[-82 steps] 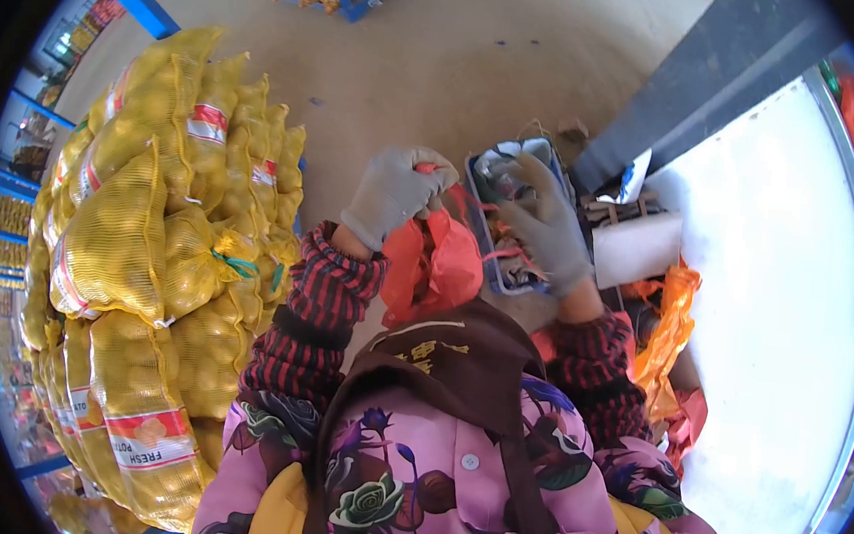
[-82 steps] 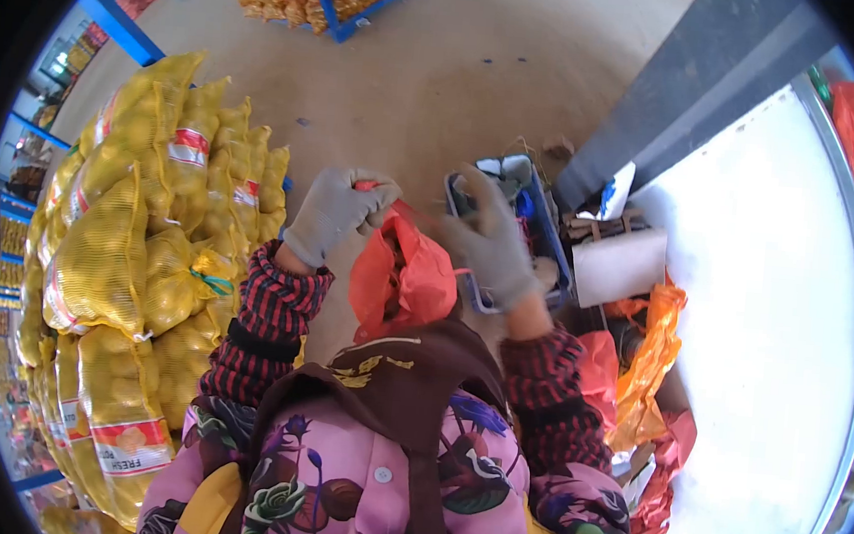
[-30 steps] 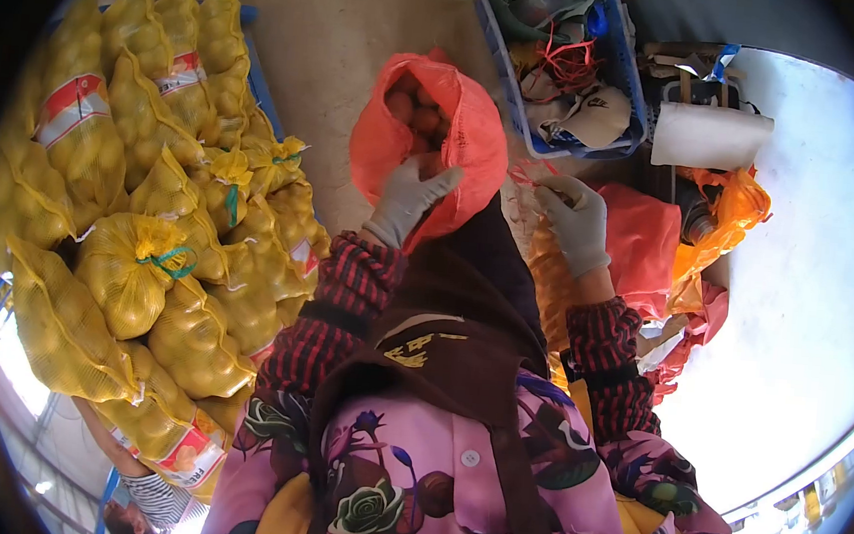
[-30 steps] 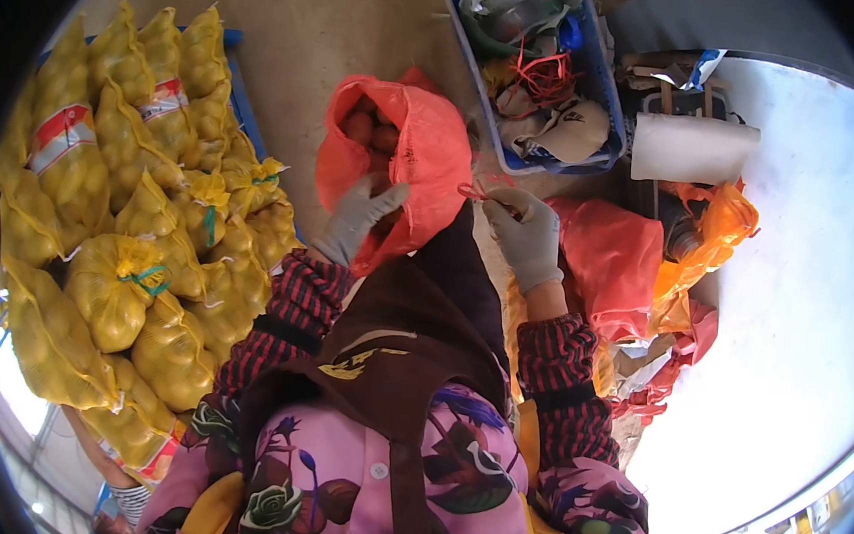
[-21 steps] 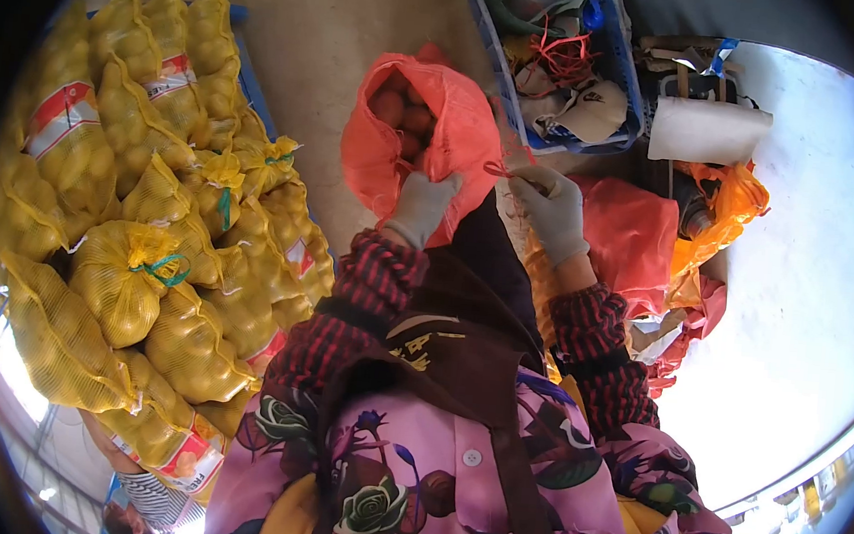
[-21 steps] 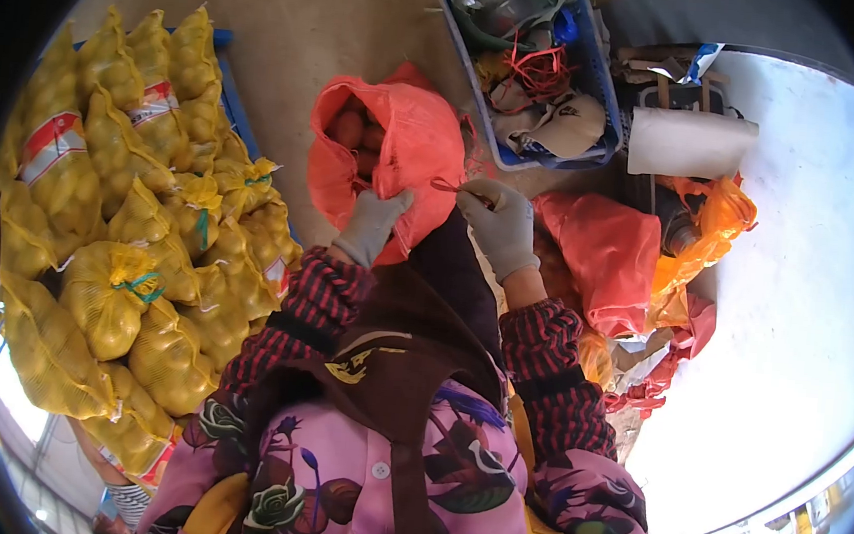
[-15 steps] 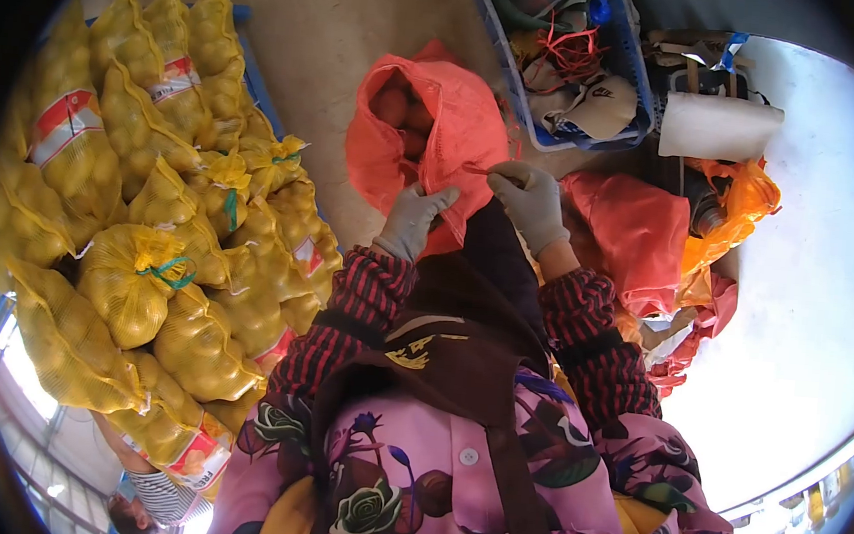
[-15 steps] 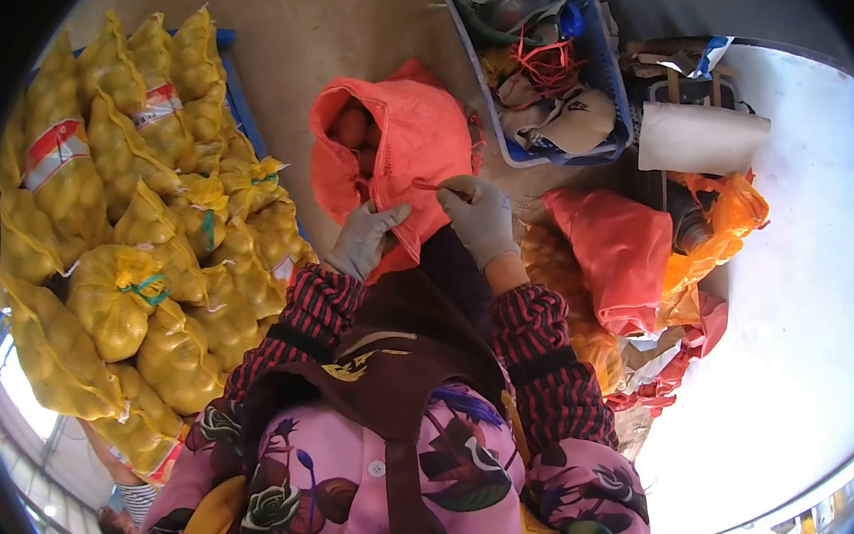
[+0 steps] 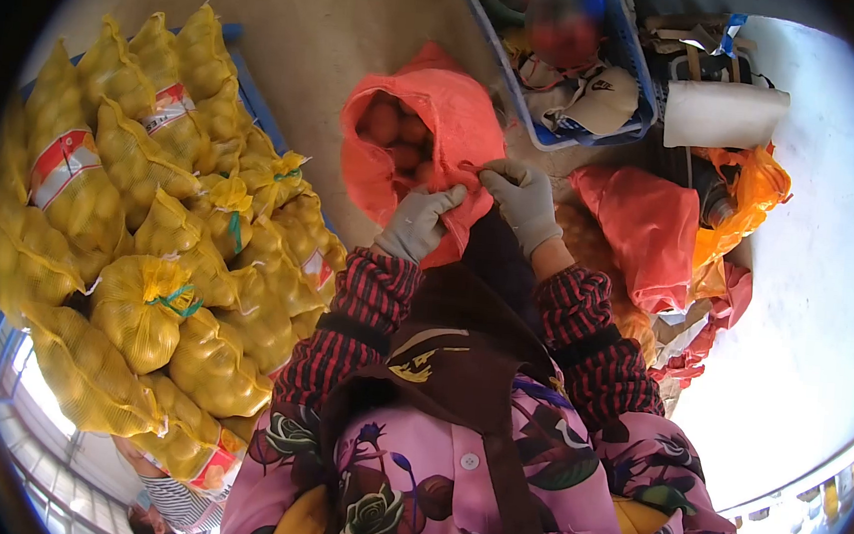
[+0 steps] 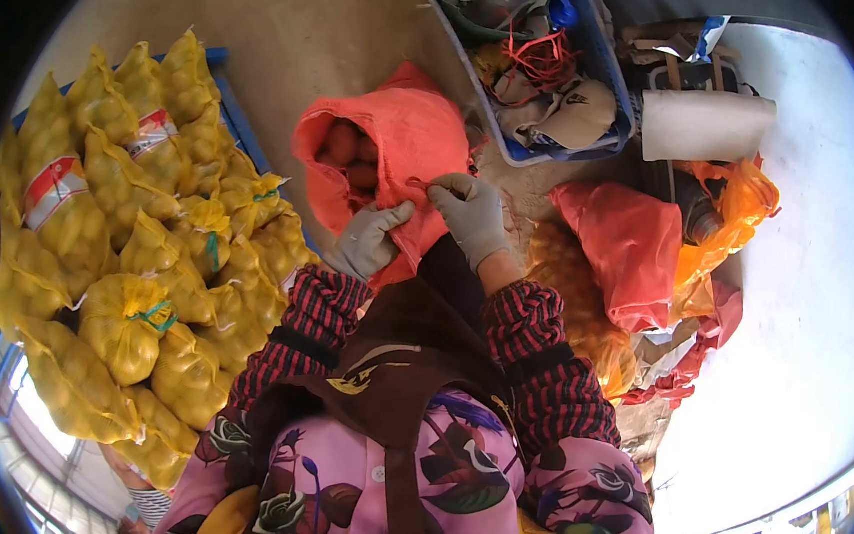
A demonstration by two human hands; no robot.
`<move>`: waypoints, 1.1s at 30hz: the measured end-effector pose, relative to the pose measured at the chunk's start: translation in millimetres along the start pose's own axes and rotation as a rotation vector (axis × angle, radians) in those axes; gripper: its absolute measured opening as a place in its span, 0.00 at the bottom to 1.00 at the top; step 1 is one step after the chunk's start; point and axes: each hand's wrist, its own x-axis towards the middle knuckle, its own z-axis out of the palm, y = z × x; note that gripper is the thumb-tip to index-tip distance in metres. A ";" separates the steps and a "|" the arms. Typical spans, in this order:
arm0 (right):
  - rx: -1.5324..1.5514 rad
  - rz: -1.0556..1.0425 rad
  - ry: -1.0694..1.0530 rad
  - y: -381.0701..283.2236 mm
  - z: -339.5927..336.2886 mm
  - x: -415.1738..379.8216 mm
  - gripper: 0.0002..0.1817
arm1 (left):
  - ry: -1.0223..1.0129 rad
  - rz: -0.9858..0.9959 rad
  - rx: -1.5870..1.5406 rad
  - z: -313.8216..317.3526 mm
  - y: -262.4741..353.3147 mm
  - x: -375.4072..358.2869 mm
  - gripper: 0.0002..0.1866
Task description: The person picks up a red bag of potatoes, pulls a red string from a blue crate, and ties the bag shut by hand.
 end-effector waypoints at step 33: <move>-0.163 -0.036 -0.102 -25.4 -11.4 -23.5 0.10 | 0.079 0.109 0.378 23.9 26.4 -6.2 0.12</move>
